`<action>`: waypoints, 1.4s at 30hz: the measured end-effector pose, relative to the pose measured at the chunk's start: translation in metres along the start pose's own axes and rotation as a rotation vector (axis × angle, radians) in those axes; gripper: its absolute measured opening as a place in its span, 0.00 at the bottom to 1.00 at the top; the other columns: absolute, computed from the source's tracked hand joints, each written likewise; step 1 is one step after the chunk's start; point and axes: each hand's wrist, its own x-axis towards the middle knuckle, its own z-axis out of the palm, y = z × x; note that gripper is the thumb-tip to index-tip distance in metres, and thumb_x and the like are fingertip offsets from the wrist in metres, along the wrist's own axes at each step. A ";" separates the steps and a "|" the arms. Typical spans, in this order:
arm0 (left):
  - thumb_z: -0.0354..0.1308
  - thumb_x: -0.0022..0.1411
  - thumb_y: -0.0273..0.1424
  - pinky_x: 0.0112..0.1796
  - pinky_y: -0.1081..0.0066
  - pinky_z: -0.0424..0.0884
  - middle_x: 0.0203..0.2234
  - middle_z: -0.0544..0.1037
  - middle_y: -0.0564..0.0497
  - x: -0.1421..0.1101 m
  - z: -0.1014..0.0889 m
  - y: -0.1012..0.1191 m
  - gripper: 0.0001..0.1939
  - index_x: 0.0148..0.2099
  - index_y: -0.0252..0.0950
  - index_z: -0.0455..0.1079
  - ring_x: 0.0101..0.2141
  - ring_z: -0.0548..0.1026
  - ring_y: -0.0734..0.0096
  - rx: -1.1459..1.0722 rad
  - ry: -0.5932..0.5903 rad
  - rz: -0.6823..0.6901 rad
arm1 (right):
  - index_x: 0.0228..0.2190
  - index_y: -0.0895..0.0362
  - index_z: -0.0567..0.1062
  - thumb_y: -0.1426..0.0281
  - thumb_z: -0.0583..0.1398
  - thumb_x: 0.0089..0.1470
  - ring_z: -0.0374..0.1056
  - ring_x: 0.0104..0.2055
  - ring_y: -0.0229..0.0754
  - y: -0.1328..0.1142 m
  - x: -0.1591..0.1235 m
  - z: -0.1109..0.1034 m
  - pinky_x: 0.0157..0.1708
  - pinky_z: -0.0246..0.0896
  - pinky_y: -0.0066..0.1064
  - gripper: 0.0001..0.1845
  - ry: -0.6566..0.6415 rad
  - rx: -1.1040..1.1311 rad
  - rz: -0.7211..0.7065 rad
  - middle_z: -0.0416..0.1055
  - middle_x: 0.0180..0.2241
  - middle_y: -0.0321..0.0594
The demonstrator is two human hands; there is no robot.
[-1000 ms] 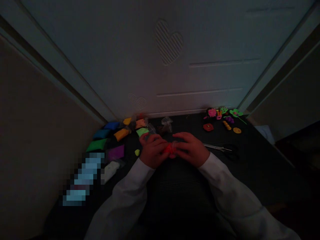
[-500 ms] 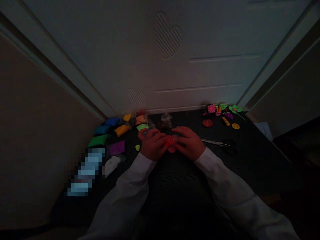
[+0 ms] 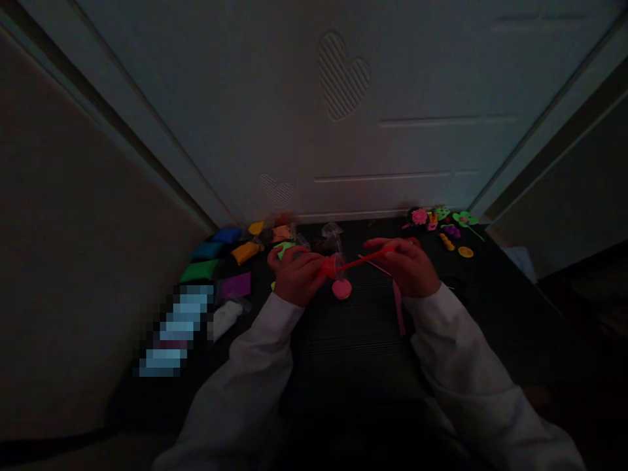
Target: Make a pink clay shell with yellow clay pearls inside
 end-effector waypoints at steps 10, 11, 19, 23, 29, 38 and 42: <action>0.58 0.52 0.34 0.47 0.51 0.48 0.32 0.79 0.52 -0.001 0.001 0.005 0.08 0.37 0.43 0.74 0.40 0.70 0.59 0.028 0.004 0.010 | 0.36 0.56 0.68 0.62 0.57 0.52 0.70 0.29 0.38 0.002 -0.007 0.026 0.34 0.65 0.34 0.12 -0.024 -0.139 0.114 0.73 0.27 0.35; 0.58 0.52 0.34 0.47 0.51 0.48 0.32 0.79 0.52 -0.001 0.001 0.006 0.08 0.36 0.43 0.74 0.40 0.70 0.60 0.032 0.002 0.015 | 0.38 0.56 0.69 0.63 0.57 0.52 0.70 0.32 0.38 0.003 -0.008 0.027 0.37 0.65 0.36 0.13 -0.050 -0.178 0.098 0.74 0.30 0.36; 0.57 0.54 0.34 0.48 0.50 0.46 0.34 0.79 0.52 -0.002 -0.002 0.010 0.11 0.41 0.45 0.73 0.41 0.70 0.58 0.046 -0.017 0.074 | 0.42 0.56 0.69 0.64 0.54 0.56 0.66 0.44 0.40 0.018 -0.010 0.033 0.44 0.62 0.40 0.14 -0.279 -0.267 0.032 0.67 0.45 0.42; 0.57 0.54 0.34 0.48 0.51 0.46 0.35 0.79 0.54 -0.003 -0.003 0.012 0.11 0.41 0.47 0.72 0.41 0.70 0.59 0.049 -0.013 0.091 | 0.40 0.58 0.70 0.65 0.54 0.56 0.67 0.41 0.39 0.017 -0.010 0.033 0.41 0.64 0.38 0.12 -0.270 -0.147 0.107 0.68 0.42 0.41; 0.57 0.53 0.33 0.48 0.50 0.48 0.32 0.79 0.51 -0.001 0.000 -0.001 0.09 0.38 0.44 0.73 0.41 0.69 0.58 0.083 0.029 -0.042 | 0.36 0.59 0.69 0.58 0.50 0.57 0.64 0.25 0.32 0.002 -0.002 0.006 0.26 0.63 0.29 0.18 -0.107 0.272 0.241 0.67 0.27 0.34; 0.56 0.55 0.39 0.48 0.52 0.57 0.37 0.75 0.48 -0.003 -0.002 -0.051 0.13 0.39 0.36 0.71 0.45 0.68 0.60 0.191 -0.076 -0.328 | 0.43 0.59 0.67 0.63 0.54 0.55 0.67 0.41 0.40 0.024 0.006 -0.005 0.39 0.65 0.39 0.16 0.108 0.636 0.397 0.67 0.43 0.42; 0.52 0.59 0.40 0.45 0.57 0.65 0.39 0.72 0.47 -0.007 -0.018 -0.074 0.16 0.42 0.32 0.68 0.42 0.70 0.65 0.248 -0.177 -0.492 | 0.45 0.59 0.66 0.65 0.55 0.55 0.66 0.43 0.41 0.033 0.005 -0.001 0.41 0.65 0.40 0.17 0.169 0.676 0.469 0.66 0.45 0.43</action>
